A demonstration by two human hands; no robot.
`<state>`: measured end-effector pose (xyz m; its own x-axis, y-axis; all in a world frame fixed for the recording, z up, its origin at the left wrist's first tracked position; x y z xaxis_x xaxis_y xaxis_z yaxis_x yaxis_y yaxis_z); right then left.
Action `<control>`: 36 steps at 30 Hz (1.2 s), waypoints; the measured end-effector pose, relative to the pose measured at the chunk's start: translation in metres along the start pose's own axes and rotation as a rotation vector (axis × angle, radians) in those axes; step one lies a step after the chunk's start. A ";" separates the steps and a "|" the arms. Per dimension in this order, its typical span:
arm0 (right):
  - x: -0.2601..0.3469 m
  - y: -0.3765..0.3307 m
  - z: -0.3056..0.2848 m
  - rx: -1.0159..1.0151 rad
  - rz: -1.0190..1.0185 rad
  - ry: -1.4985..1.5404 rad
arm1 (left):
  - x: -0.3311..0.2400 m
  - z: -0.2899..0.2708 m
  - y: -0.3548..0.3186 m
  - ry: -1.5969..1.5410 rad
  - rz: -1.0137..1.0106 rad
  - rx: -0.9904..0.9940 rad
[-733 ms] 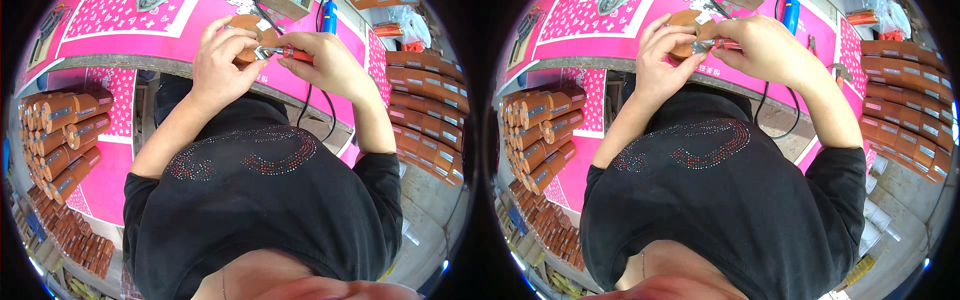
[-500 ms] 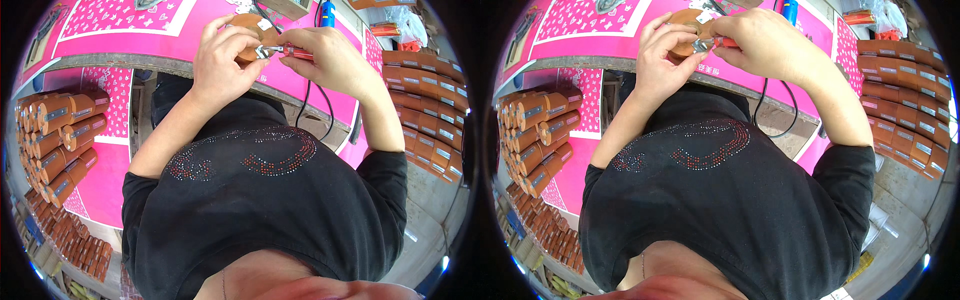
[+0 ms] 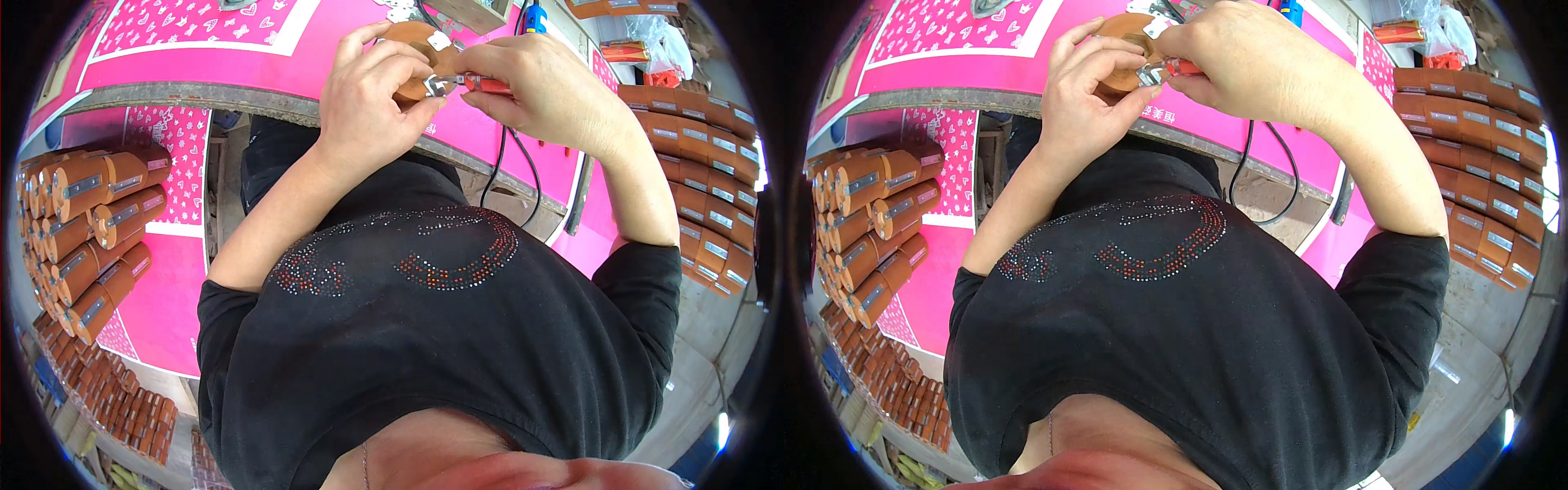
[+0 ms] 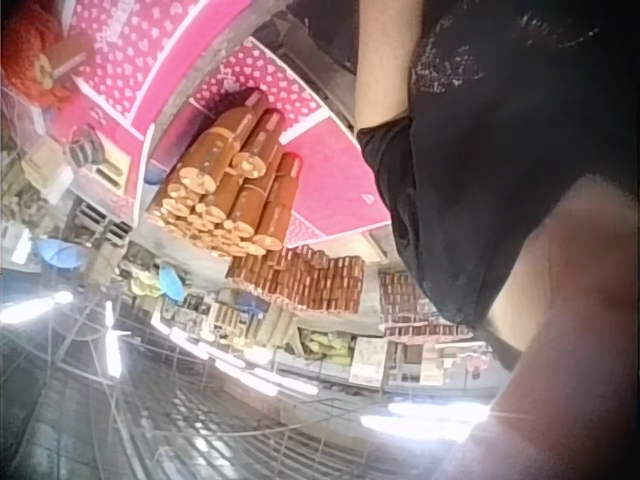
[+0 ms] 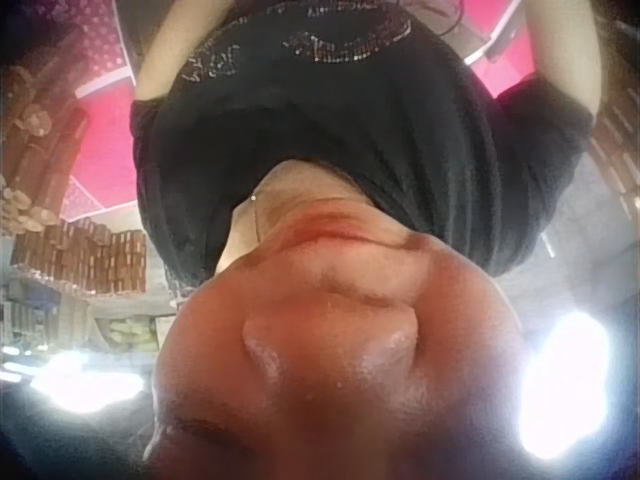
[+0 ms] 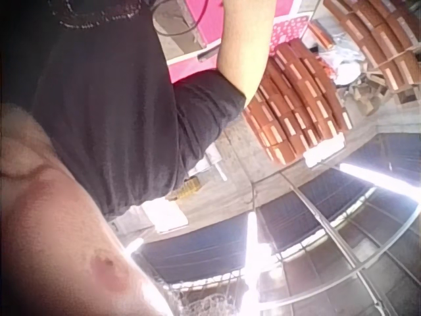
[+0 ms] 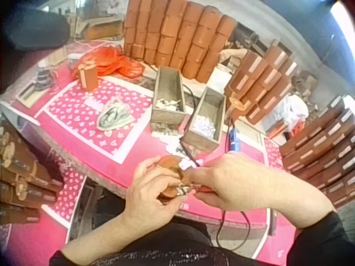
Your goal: Assembling small components into cylindrical housings at a workbench.
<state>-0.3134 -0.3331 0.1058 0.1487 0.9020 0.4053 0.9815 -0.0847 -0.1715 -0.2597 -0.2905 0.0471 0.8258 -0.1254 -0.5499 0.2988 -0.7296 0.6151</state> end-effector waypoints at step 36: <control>-0.006 0.023 0.022 0.420 -0.091 -0.410 | -0.006 0.004 0.000 -0.017 0.084 -0.098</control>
<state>-0.2944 -0.3309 0.0802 -0.0750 0.9948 0.0693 0.8438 0.1004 -0.5272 -0.2666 -0.2923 0.0477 0.8419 -0.1956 -0.5030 0.2746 -0.6471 0.7113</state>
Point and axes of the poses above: each hand's wrist, its own y-axis towards the middle knuckle, its own z-axis out of the palm, x = y × z, the point moved 9 cm from there along y, towards the middle knuckle, and after that the axes turned 15 degrees about y, right-handed, at the moved point
